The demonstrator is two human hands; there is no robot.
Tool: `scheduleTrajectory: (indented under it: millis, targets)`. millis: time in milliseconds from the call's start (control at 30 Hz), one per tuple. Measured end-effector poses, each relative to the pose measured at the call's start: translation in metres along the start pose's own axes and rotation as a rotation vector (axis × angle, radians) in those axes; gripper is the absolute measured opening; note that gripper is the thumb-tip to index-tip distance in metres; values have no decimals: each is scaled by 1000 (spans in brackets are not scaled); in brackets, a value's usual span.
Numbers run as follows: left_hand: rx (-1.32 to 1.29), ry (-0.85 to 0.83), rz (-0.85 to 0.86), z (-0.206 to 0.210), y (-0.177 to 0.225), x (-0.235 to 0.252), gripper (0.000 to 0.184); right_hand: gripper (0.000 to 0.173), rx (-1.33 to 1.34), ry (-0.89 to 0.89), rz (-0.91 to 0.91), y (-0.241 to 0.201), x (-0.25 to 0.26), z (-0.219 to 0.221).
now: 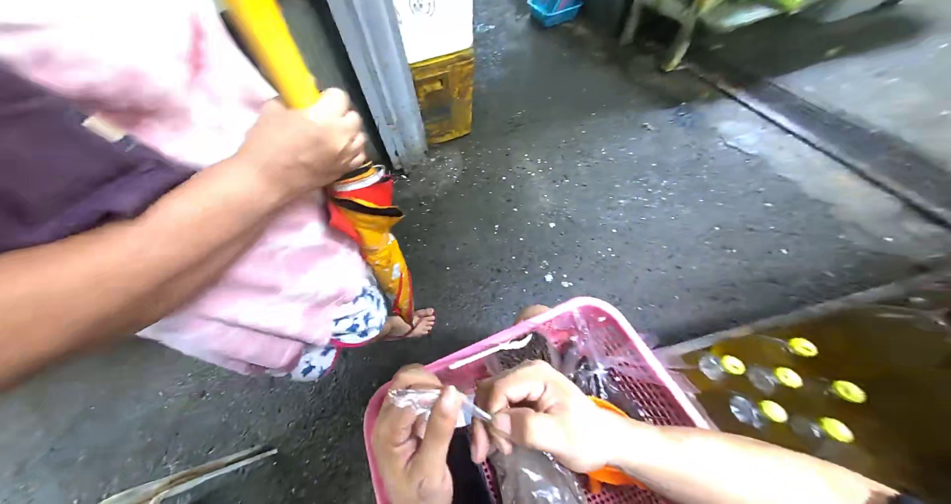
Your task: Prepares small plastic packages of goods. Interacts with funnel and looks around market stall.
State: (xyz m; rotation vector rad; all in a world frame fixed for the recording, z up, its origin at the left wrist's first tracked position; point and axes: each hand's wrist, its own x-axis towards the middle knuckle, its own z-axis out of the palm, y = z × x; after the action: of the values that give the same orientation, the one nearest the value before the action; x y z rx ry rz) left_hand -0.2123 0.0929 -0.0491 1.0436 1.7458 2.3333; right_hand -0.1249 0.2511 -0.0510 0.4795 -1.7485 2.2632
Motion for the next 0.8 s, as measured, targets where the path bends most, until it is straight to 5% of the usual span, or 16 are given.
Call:
scheduleTrajectory:
  millis: [300, 600, 800]
  targets:
    - [-53, -132, -35, -16, -7, 4, 21, 29, -184, -86, 113, -26, 7, -1]
    - [-97, -166, 41, -16, -9, 9, 37, 17, -416, 338, -173, -121, 0, -73]
    - [-117, -133, 20, -20, -10, 8, 36, 18, -959, 586, 407, -85, -57, -71]
